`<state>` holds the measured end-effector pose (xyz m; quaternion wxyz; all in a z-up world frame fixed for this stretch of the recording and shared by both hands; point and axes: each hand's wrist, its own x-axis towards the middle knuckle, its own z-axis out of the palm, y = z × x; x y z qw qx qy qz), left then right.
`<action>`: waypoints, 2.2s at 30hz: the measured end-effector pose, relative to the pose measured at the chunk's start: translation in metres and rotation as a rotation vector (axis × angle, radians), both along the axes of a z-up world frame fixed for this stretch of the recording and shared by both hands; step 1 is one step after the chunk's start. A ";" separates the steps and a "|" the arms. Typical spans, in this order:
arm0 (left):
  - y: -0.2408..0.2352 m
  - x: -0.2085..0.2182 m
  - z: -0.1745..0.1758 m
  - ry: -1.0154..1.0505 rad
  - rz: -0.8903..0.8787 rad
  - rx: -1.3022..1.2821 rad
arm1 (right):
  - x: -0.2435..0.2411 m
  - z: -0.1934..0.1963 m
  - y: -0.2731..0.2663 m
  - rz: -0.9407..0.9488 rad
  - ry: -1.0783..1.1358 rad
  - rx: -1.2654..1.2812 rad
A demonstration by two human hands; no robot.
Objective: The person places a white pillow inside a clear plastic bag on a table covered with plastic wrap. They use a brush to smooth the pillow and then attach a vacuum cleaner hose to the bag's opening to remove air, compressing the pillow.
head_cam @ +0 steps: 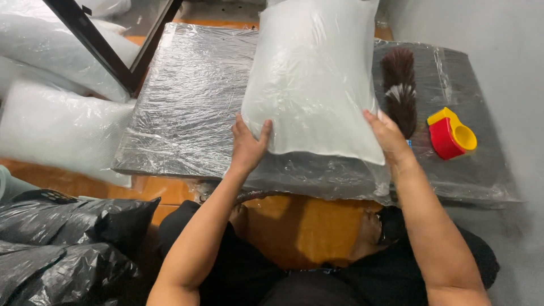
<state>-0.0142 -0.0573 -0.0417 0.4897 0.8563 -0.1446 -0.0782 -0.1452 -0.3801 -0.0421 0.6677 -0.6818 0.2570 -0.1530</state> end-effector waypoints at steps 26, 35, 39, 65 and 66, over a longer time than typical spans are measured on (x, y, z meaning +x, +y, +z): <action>0.094 0.052 0.043 0.580 -0.238 -0.243 | -0.068 -0.071 -0.111 0.034 0.385 -1.045; 0.101 0.013 0.068 0.247 -0.390 0.378 | -0.096 -0.136 -0.159 -0.094 0.767 -1.088; 0.111 0.002 0.096 0.309 -0.314 0.490 | -0.095 -0.066 -0.114 -0.286 0.502 -0.825; 0.174 -0.017 0.055 0.221 -0.261 0.285 | -0.222 0.052 0.067 0.487 0.282 -1.255; 0.175 -0.017 0.055 0.216 -0.264 0.281 | -0.220 0.057 0.071 0.469 0.195 -1.338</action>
